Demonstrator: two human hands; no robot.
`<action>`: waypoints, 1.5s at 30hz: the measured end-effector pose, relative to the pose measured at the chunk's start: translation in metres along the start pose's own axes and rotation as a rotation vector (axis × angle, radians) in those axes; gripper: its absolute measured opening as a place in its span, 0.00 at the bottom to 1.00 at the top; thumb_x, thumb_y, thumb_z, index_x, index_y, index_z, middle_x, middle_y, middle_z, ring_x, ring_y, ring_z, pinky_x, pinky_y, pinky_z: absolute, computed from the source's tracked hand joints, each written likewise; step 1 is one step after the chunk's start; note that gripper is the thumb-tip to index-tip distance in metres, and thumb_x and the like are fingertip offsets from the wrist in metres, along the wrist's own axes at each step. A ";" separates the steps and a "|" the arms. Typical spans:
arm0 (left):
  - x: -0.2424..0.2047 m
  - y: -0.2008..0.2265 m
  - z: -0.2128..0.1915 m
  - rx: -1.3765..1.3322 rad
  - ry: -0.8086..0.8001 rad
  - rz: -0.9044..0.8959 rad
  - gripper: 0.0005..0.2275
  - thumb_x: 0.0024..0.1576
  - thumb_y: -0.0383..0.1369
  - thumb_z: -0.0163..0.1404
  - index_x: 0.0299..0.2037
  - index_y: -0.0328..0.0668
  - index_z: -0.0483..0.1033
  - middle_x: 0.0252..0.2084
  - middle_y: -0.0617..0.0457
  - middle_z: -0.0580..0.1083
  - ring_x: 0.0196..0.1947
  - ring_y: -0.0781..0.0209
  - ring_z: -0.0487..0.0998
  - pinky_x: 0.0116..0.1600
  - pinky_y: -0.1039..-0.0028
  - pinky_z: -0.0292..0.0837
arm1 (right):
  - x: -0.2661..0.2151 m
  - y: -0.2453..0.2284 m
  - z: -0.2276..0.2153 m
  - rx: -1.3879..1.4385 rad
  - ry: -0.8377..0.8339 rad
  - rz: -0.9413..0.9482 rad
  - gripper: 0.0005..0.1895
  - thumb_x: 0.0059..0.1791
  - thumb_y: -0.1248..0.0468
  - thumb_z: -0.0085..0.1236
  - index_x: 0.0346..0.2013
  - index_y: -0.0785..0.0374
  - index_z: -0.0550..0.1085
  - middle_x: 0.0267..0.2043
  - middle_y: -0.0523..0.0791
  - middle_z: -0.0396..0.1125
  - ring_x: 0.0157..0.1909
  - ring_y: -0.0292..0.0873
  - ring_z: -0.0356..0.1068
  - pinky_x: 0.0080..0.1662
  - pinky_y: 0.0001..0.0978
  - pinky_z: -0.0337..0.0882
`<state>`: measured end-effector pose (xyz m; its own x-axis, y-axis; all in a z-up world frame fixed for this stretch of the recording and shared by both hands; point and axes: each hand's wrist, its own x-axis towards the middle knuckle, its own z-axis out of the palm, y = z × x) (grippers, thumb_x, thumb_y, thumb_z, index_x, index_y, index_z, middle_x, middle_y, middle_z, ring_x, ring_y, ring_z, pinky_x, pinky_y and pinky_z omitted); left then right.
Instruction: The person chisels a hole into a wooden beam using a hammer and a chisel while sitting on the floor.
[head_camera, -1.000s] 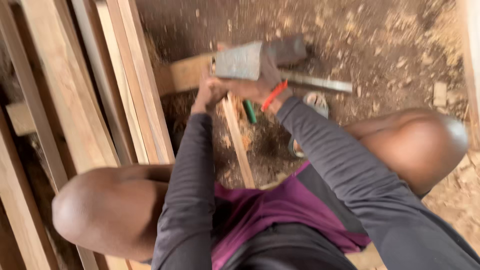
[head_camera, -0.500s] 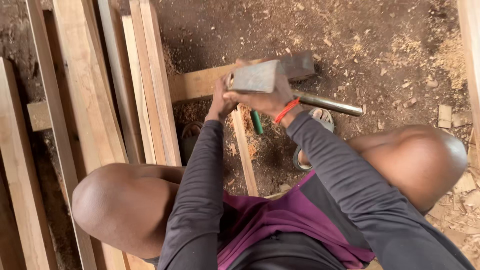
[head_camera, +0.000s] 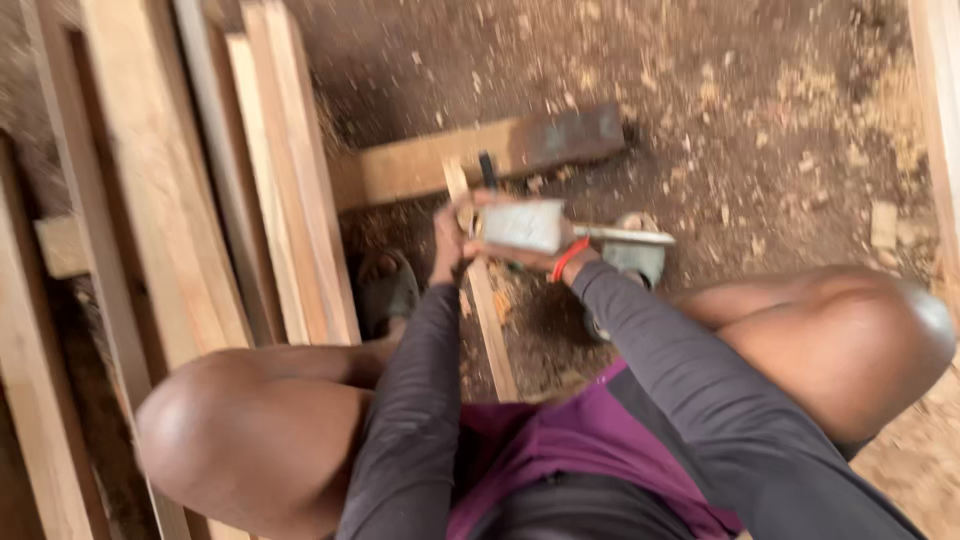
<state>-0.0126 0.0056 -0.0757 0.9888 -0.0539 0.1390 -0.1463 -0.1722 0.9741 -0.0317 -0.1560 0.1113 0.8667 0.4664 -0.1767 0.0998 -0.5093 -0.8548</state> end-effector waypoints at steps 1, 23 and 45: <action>-0.001 0.020 -0.003 0.108 0.009 0.206 0.22 0.49 0.40 0.65 0.49 0.34 0.77 0.49 0.43 0.79 0.50 0.52 0.81 0.59 0.57 0.76 | 0.000 0.021 0.004 0.208 -0.044 0.057 0.45 0.41 0.35 0.65 0.63 0.60 0.68 0.52 0.48 0.75 0.50 0.42 0.77 0.51 0.29 0.81; 0.050 0.170 -0.077 -0.219 0.076 0.212 0.11 0.57 0.27 0.65 0.35 0.44 0.72 0.33 0.58 0.74 0.32 0.69 0.75 0.38 0.75 0.77 | -0.029 0.065 -0.049 0.515 0.583 -0.019 0.39 0.48 0.43 0.71 0.65 0.60 0.68 0.45 0.40 0.74 0.52 0.37 0.75 0.61 0.36 0.75; 0.037 0.166 -0.052 -0.222 0.057 0.297 0.10 0.60 0.33 0.64 0.36 0.43 0.73 0.34 0.56 0.76 0.33 0.67 0.79 0.37 0.74 0.83 | -0.025 0.049 -0.037 0.228 0.435 -0.083 0.45 0.53 0.32 0.59 0.68 0.63 0.64 0.50 0.41 0.64 0.53 0.38 0.68 0.59 0.38 0.75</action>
<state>0.0007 0.0257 0.1004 0.9050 -0.0139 0.4253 -0.4237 0.0609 0.9037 -0.0308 -0.2190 0.0920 0.9888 0.1289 0.0747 0.1096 -0.2894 -0.9509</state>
